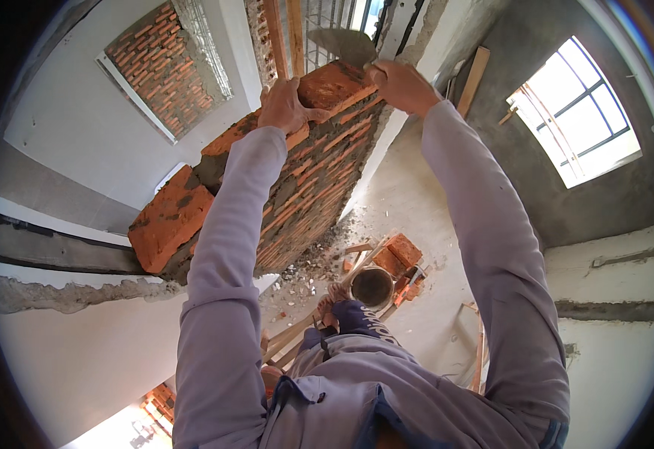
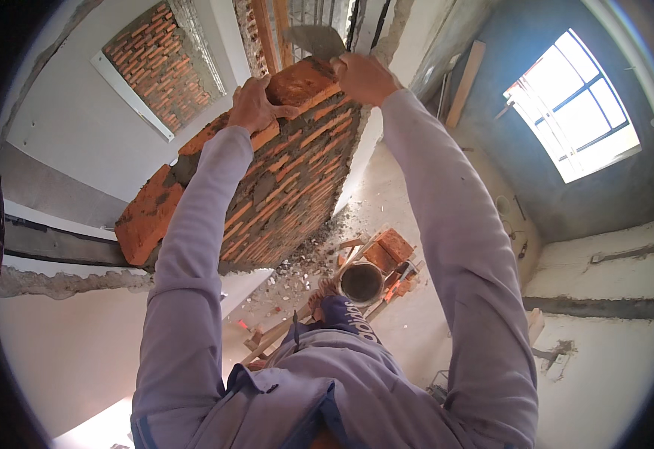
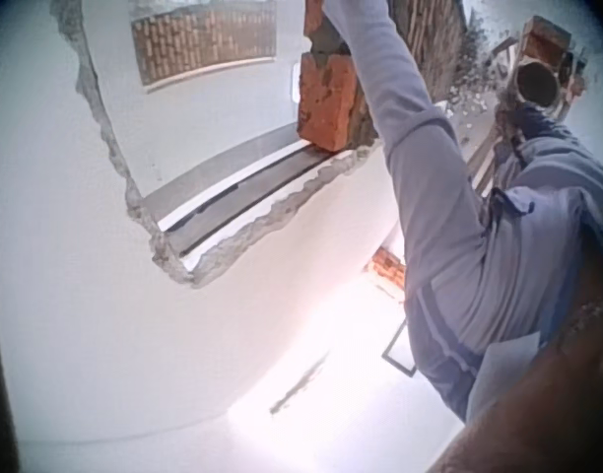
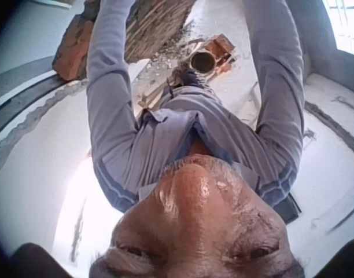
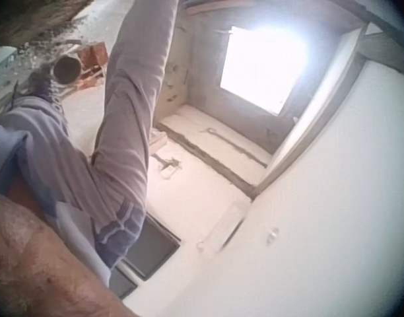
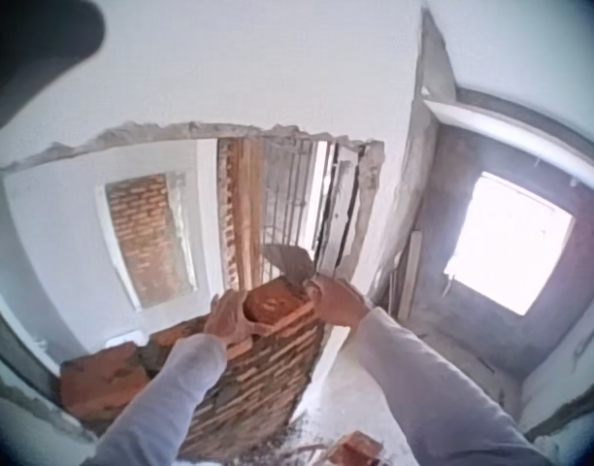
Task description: The person is building a brick wall using a trowel to apply mortar and place red bricks. They work from a wooden scaffold, repeatedly scooping mortar from a bucket and applying it to the wall and bricks. The person taps the bricks into place and scrapes away excess mortar.
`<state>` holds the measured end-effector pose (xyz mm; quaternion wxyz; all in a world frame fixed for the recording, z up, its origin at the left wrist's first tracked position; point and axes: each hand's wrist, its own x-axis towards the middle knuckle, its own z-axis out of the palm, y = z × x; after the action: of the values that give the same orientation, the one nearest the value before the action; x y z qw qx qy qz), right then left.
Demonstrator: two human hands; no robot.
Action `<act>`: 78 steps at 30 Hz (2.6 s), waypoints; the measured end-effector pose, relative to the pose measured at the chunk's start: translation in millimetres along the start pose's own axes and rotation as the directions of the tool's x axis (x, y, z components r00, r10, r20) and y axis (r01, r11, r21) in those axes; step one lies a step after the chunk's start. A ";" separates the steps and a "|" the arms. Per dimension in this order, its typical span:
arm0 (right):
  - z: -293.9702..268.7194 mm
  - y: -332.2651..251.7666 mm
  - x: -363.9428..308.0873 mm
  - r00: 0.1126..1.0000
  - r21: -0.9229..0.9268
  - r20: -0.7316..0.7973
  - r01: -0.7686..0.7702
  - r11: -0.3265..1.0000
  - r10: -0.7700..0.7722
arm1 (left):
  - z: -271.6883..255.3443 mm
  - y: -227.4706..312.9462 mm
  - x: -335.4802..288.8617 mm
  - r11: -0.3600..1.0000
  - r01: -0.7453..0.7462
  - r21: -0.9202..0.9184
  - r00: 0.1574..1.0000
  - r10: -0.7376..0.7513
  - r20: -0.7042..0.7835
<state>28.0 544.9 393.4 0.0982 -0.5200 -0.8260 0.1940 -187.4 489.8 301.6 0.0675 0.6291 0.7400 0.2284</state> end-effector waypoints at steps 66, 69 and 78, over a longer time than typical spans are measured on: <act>-16.0 31.0 15.7 0.896 0.006 -0.118 0.432 0.902 -0.429 | 34.8 -11.8 -5.7 0.990 0.023 0.136 0.985 0.000 -0.172; -15.0 39.9 15.6 0.947 -0.065 0.049 0.320 0.945 -0.317 | 30.6 -6.6 -10.4 0.990 0.047 0.135 0.987 -0.024 -0.161; -12.6 42.0 15.6 0.863 -0.095 -0.128 0.480 0.872 -0.489 | 31.6 -11.6 -10.6 0.988 0.048 0.150 0.979 -0.017 -0.203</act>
<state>60.1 577.8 386.4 0.1892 -0.3114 -0.9260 0.0992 -183.5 486.4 266.7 -0.0525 0.5940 0.7685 0.2318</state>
